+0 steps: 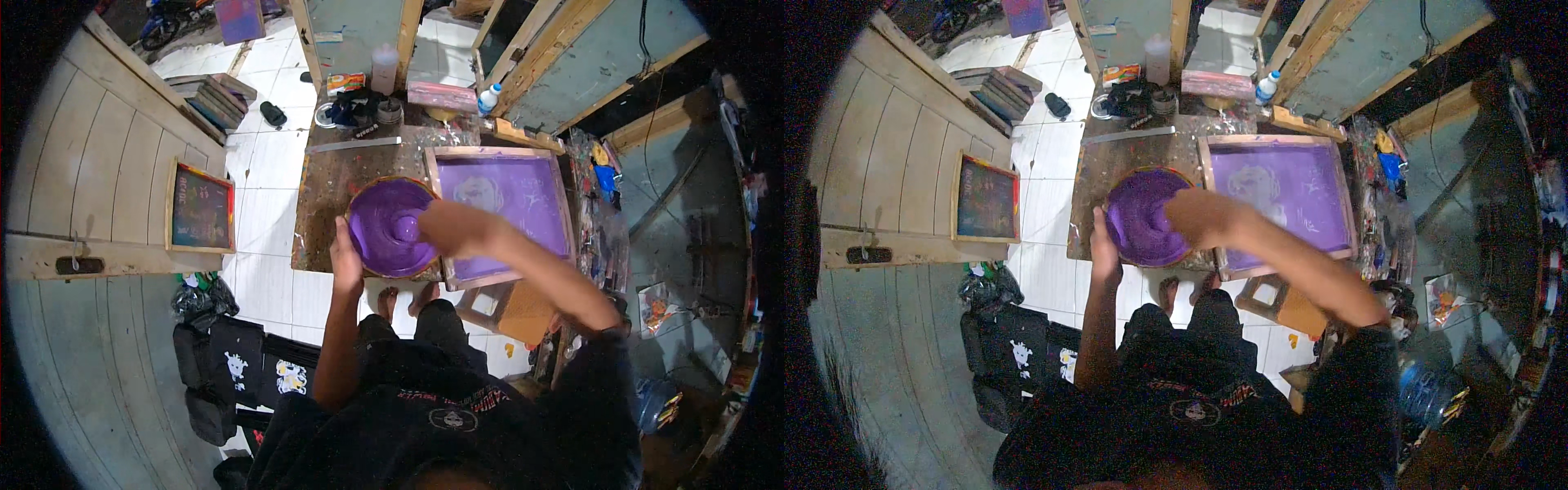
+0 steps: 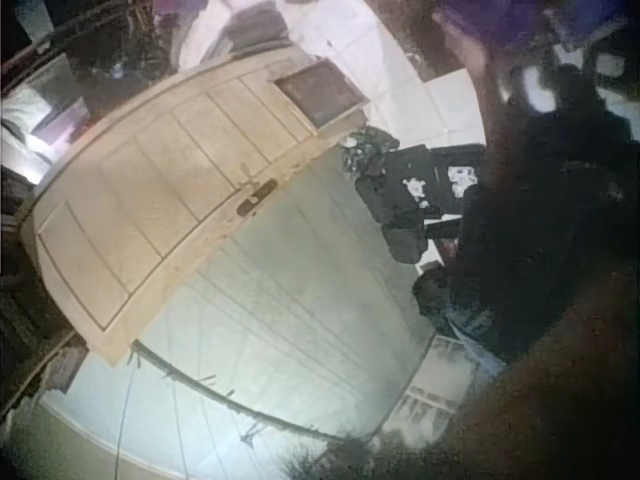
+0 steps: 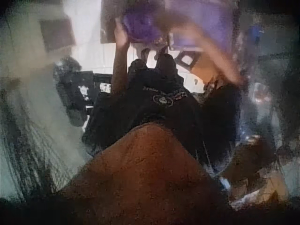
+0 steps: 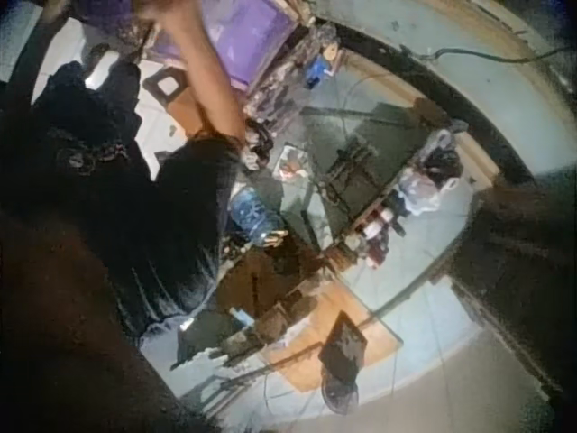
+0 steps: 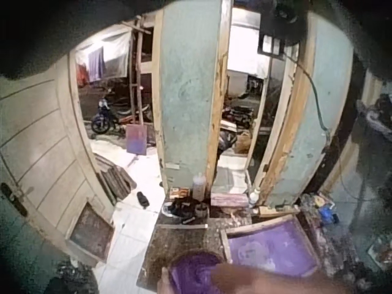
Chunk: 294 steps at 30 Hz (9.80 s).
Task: The person stirs purple ink in a bowl with a stick, then moves the bowl and prepares a screen printing frame on a table.
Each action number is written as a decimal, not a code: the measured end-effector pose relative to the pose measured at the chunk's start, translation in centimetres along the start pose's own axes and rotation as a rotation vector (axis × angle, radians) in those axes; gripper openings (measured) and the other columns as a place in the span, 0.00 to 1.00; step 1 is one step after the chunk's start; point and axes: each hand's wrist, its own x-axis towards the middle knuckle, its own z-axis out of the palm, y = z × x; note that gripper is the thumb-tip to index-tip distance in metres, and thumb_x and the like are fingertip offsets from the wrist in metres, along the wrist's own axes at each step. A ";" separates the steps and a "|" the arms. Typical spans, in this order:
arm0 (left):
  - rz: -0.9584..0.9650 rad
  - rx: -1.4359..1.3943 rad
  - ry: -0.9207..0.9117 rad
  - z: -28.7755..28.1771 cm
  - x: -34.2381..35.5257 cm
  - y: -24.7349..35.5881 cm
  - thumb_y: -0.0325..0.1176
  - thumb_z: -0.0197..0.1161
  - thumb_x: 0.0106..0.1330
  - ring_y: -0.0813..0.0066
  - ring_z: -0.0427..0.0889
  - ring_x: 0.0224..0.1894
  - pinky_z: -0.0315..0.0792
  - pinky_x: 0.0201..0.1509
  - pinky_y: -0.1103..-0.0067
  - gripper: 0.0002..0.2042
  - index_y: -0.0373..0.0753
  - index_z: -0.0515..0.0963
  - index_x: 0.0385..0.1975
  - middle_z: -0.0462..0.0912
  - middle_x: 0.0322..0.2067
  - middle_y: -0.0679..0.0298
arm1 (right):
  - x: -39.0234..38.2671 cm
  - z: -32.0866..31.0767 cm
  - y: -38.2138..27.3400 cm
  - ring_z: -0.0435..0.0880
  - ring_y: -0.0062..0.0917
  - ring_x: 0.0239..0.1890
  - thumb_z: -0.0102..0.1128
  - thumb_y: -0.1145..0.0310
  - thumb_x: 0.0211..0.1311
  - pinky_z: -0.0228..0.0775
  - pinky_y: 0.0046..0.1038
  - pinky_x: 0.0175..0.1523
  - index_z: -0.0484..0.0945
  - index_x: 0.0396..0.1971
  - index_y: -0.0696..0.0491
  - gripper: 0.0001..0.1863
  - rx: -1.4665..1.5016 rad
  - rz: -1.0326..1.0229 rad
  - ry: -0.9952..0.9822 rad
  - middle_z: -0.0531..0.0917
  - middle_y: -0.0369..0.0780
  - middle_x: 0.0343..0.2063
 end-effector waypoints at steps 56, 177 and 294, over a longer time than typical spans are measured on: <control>0.031 -0.083 -0.067 -0.2 -0.8 1.4 0.54 0.38 0.73 0.70 0.75 0.48 0.66 0.55 0.77 0.31 0.26 0.73 0.49 0.78 0.46 0.56 | -1.6 -2.6 -0.3 0.82 0.44 0.28 0.56 0.75 0.46 0.74 0.42 0.35 0.78 0.25 0.57 0.05 0.042 -0.248 0.039 0.80 0.50 0.21; -0.090 -0.203 -0.060 -6.5 7.1 -23.0 0.26 0.56 0.67 0.66 0.74 0.55 0.77 0.51 0.74 0.29 0.44 0.49 0.65 0.68 0.57 0.56 | 13.5 24.2 13.1 0.78 0.51 0.28 0.54 0.66 0.62 0.68 0.43 0.34 0.78 0.26 0.62 0.14 0.231 0.376 -0.078 0.77 0.57 0.23; -0.491 -0.958 -0.190 -5.3 7.8 -27.6 0.21 0.61 0.52 0.60 0.75 0.53 0.70 0.58 0.66 0.17 0.29 0.73 0.44 0.77 0.47 0.52 | 15.6 14.3 11.1 0.80 0.35 0.26 0.54 0.68 0.56 0.73 0.34 0.33 0.77 0.41 0.55 0.13 -0.294 -0.422 0.080 0.77 0.44 0.23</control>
